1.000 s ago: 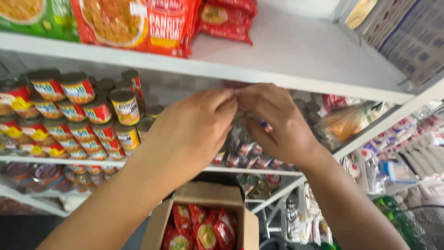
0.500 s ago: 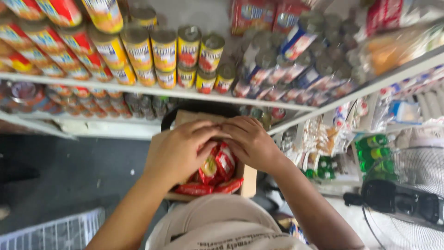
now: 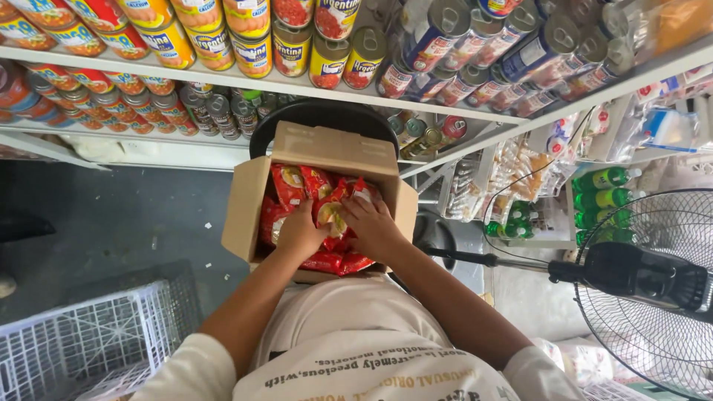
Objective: The person is stocking packets of instant noodles onto a grocery store shelf from a cardboard box.
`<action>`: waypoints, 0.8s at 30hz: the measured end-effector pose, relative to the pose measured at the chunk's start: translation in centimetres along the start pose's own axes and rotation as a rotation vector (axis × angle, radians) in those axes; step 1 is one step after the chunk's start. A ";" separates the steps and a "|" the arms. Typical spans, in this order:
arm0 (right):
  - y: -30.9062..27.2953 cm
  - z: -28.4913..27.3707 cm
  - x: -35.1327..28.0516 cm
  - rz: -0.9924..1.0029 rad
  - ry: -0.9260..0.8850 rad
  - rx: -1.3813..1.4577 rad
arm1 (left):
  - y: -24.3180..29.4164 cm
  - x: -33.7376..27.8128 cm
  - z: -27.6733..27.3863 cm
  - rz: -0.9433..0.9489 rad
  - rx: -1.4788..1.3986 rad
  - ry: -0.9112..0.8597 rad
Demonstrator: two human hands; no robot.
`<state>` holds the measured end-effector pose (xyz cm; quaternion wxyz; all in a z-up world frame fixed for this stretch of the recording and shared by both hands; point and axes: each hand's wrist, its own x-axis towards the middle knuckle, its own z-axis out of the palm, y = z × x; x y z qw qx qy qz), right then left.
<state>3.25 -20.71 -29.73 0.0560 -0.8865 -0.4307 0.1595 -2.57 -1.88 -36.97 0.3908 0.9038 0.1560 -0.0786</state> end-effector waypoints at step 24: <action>-0.5 -6.5 -1.5 0.152 0.398 1.879 | 9.6 -2.7 -10.5 0.069 -1.478 -0.022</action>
